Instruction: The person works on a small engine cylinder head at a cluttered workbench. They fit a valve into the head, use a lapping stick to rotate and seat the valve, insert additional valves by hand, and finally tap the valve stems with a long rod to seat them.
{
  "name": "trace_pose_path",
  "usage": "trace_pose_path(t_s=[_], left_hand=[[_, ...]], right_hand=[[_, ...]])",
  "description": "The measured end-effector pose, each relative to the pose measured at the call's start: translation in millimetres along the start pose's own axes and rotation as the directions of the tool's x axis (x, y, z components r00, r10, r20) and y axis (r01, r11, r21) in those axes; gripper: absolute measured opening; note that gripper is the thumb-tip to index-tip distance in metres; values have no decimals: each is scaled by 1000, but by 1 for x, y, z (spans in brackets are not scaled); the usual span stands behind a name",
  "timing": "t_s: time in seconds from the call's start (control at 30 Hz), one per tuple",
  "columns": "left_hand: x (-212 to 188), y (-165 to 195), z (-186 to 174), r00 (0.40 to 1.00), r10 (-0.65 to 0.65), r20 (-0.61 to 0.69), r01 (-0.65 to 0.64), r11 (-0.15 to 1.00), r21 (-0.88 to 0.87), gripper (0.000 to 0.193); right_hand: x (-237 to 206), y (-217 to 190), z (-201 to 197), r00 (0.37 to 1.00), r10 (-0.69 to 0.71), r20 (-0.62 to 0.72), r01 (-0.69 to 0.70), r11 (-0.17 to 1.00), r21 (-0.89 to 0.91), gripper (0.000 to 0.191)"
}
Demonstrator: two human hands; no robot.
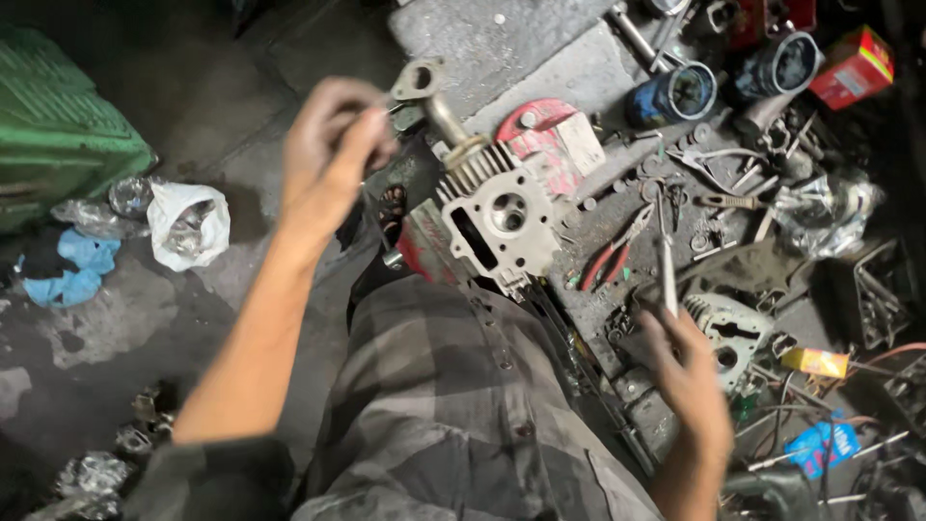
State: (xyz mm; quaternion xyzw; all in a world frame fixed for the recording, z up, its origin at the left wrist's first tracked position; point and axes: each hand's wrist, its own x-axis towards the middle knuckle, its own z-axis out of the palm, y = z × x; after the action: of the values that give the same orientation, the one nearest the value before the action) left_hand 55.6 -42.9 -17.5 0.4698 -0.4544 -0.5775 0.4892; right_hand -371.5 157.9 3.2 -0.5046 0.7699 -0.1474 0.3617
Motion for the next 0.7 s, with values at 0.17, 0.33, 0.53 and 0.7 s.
trace_pose_path(t_s=[0.17, 0.33, 0.53, 0.7], left_hand=[[-46, -11, -5, 964, -89, -252, 78, 996, -50, 16], [-75, -38, 5, 939, -143, -311, 127, 989, -70, 16], [-81, -40, 12, 940, -148, -307, 158, 987, 7, 19], [-75, -32, 18, 940, -141, -312, 142, 990, -20, 17]], right_hand=[[73, 46, 92, 951, -170, -258, 105, 963, -247, 25], [101, 39, 112, 922, -138, -362, 75, 980, -183, 45], [103, 71, 72, 896, -140, -421, 85, 986, -145, 51], [127, 132, -26, 781, -12, -624, -287, 880, -377, 74]])
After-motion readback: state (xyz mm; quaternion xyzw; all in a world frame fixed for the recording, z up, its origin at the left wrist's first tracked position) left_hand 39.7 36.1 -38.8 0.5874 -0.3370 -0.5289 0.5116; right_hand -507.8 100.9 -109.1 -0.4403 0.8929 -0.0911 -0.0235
